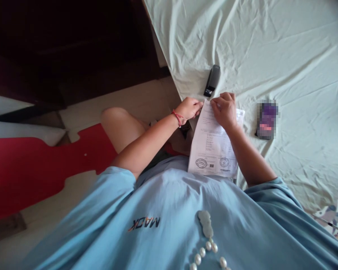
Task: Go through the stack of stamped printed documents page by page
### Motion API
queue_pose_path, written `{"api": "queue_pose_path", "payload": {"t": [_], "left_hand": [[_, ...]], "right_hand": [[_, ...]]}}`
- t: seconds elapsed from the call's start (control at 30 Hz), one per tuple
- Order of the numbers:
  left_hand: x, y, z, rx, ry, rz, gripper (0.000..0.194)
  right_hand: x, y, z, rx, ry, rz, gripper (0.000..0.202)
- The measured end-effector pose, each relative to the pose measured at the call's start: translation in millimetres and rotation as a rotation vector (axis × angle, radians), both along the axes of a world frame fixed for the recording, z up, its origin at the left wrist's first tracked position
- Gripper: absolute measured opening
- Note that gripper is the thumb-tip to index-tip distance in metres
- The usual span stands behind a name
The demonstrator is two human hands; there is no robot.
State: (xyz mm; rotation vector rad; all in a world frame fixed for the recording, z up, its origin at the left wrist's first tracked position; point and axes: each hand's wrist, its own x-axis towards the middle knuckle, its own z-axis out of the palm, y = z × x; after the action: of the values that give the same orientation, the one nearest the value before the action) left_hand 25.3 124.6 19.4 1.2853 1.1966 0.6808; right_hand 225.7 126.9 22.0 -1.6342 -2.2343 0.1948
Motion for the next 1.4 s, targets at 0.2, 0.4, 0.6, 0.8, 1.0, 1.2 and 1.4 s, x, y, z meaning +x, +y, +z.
{"api": "queue_pose_path", "payload": {"t": [0.2,0.4,0.6,0.8,1.0,1.2,1.4], "left_hand": [[-6.1,-4.2,-5.7,-0.068,-0.101,-0.008,0.054],[-1.9,-6.3,-8.5,0.017,-0.076,0.012,0.049],[13.7,-11.8,-14.8,0.294,0.136,0.102,0.037],[18.4,-26.8,-7.4,0.302,0.211,0.130,0.030],[19.0,-33.5,1.3,0.295,0.114,0.068,0.040],[17.4,-35.9,3.8,0.280,0.032,0.041,0.042],[17.0,-29.4,-7.9,0.148,-0.132,0.095,0.053]], "right_hand": [[4.1,5.6,1.5,-0.046,0.074,0.049,0.029],[-0.8,4.9,8.7,-0.110,0.089,0.131,0.031],[-13.4,-2.0,14.8,-0.061,0.015,0.158,0.037],[-13.9,-4.8,17.4,-0.061,0.032,0.157,0.047],[-11.8,-4.4,20.7,-0.061,0.021,0.183,0.047],[-10.4,-5.1,19.2,-0.029,0.107,0.203,0.052],[-12.4,-4.0,20.6,-0.013,0.280,0.249,0.054]]}}
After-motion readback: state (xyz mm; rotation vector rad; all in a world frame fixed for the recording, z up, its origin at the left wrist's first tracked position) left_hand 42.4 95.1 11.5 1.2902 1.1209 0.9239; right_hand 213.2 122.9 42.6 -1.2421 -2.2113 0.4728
